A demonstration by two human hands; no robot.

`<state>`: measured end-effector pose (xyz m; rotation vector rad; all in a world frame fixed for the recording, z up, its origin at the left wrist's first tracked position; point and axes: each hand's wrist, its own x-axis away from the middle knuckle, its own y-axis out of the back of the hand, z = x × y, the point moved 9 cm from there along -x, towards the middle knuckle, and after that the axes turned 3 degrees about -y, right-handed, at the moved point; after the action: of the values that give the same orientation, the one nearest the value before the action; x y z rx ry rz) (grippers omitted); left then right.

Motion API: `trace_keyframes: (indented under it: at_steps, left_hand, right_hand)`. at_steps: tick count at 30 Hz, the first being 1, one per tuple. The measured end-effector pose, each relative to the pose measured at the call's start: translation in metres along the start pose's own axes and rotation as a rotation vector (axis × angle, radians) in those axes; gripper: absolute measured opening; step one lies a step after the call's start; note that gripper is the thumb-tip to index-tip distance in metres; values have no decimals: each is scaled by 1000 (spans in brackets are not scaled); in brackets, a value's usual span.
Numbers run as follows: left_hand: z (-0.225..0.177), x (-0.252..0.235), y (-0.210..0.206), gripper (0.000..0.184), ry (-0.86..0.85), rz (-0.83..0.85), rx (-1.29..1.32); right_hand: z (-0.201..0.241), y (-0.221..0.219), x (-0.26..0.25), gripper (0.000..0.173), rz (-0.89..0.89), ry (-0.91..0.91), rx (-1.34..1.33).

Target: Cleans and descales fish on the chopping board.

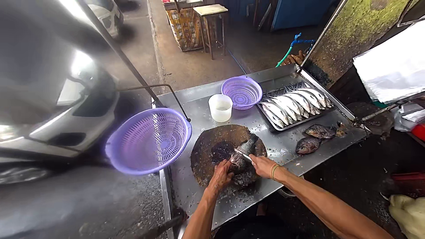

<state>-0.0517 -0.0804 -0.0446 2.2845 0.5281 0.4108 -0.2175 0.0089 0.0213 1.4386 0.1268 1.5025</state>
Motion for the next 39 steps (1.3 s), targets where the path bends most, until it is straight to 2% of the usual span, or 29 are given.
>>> trace_keyframes:
  at_steps: [2,4,7,9,11,13,16,18,20,22,25,27,29,31,34,36,39]
  left_hand:
    - [1,3,-2,38,11,-1,-13]
    - [0,0,-2,38,29,-6,-32]
    - [-1,0,-6,41,82,-14,-48]
    - [-4,3,-7,46,112,-23,-57]
    - [-6,2,-8,43,121,-29,-81]
    - [-9,-3,-8,42,115,-39,-89]
    - [-14,-2,-14,44,148,-62,-72]
    - [-16,2,-13,44,161,-111,-67]
    - [-18,5,-14,44,176,-116,-72]
    - [-23,4,-18,44,181,-122,-74]
    - [-26,1,-22,43,184,-124,-69]
    - [-24,7,-18,43,201,-170,-46]
    - [-23,11,-16,42,218,-225,-37]
    - [-23,9,-18,43,251,-186,-54]
    - [-27,5,-19,42,270,-170,-79]
    - [-28,8,-23,42,270,-174,-94]
    - [-27,14,-23,41,254,-244,-85]
  right_hand:
    - [-5,2,6,45,31,68,1]
    - [-27,4,-4,44,-33,-17,-73]
    - [-9,-51,28,52,-122,-68,-237]
    - [-4,-68,56,54,-68,-32,-193]
    - [-28,-50,47,51,-92,-45,-221]
    - [-58,-34,16,50,-202,-128,-367]
    - [-51,-79,23,50,-268,-154,-586]
    - [-52,-98,56,48,-164,-135,-585]
    - [-71,-83,60,48,-95,-160,-591]
    - [-83,-52,33,49,-121,-219,-688]
    - [-65,-47,-8,50,-194,-240,-702]
    - [-45,-72,19,50,-188,-164,-581]
    - [-52,-85,54,49,-114,-98,-444]
    - [-70,-63,61,49,-117,-82,-419]
    - [-68,-14,24,50,-275,-122,-561]
    - [-47,-40,5,51,-284,-155,-624]
    - [-33,-97,45,51,-225,-135,-544]
